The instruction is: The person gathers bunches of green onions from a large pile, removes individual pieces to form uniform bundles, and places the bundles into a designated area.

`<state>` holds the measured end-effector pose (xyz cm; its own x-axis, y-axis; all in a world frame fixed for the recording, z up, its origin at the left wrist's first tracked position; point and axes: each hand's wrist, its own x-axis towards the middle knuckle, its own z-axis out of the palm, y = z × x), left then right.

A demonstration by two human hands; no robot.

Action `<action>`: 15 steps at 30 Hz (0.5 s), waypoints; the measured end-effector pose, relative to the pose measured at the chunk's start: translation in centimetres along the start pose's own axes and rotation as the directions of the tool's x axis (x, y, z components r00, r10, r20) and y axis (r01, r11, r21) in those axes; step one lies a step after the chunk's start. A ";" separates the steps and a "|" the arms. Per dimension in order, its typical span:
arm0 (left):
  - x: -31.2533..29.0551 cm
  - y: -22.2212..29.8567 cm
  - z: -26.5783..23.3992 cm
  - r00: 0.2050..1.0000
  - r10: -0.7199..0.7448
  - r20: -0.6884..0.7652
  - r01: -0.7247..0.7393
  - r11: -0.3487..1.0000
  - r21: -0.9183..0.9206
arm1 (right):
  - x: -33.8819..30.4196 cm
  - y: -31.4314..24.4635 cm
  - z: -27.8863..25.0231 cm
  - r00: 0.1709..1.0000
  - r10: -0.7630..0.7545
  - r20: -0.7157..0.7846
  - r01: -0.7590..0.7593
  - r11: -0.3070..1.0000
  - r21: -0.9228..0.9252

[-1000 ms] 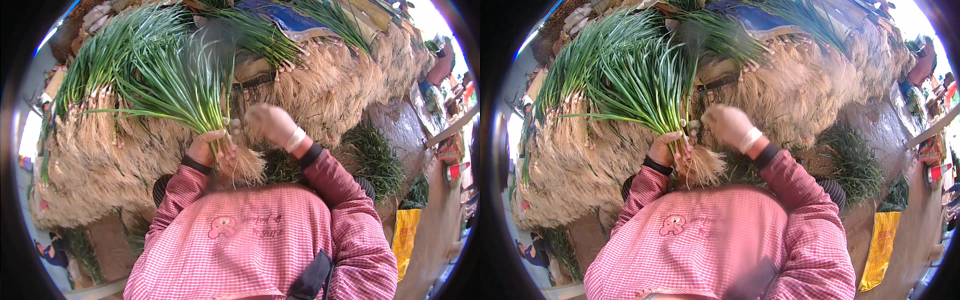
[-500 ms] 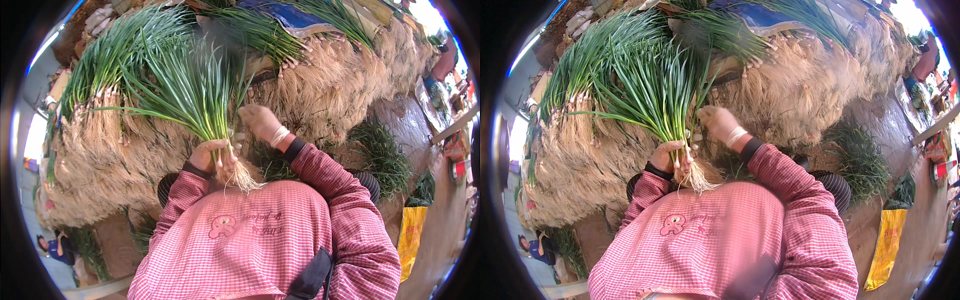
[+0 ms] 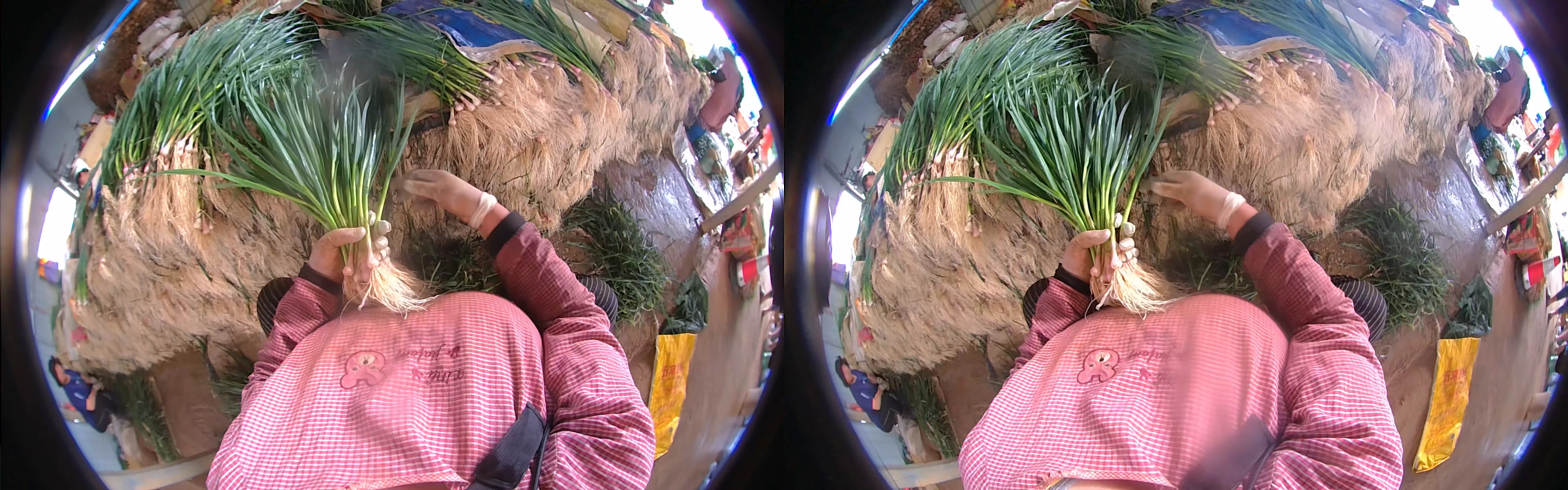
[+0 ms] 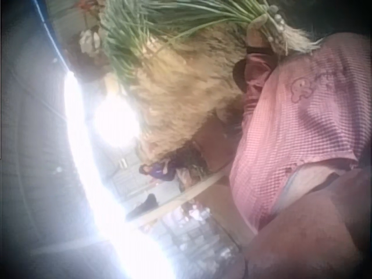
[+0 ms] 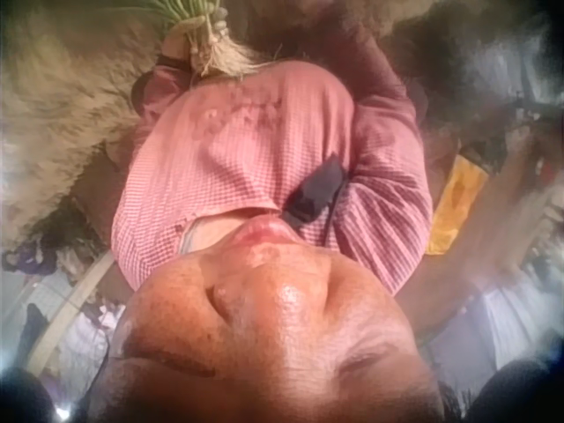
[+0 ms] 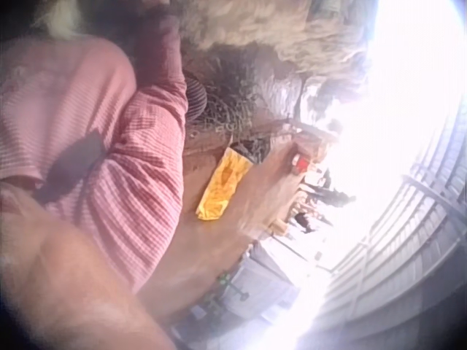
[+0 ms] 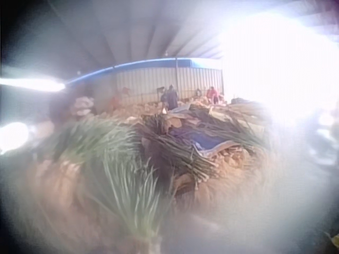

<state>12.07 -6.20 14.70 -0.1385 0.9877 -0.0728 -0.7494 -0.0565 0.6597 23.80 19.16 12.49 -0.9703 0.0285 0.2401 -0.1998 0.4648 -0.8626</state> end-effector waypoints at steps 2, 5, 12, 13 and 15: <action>-0.5 -0.2 -0.1 0.999 0.019 0.026 -0.017 0.996 -0.092 | 2.0 -1.5 2.8 0.964 0.230 0.131 -0.213 0.379 0.901; -0.8 -0.9 -1.8 0.983 0.044 0.180 0.007 0.961 -0.277 | 2.2 -5.3 5.2 0.962 0.270 0.033 -0.128 0.343 0.931; -1.7 -0.3 -0.9 0.996 -0.076 -0.040 0.075 0.996 -0.038 | 1.9 -4.6 5.3 0.957 0.203 -0.209 -0.157 0.963 0.217; -1.8 -0.3 -1.3 0.995 -0.100 -0.023 0.099 0.995 -0.033 | 1.6 -4.8 5.0 0.953 0.201 -0.226 -0.119 0.936 0.331; -2.0 -0.1 -1.7 0.990 -0.140 0.008 0.140 0.990 -0.030 | 0.6 -6.2 3.9 0.946 0.207 -0.248 -0.042 0.841 0.540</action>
<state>11.30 -8.39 13.47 -0.0273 0.9870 -0.1585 -0.7804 0.0780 0.6204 23.88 12.88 16.22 -0.9257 0.3430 0.1596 -0.2008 -0.0880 -0.9757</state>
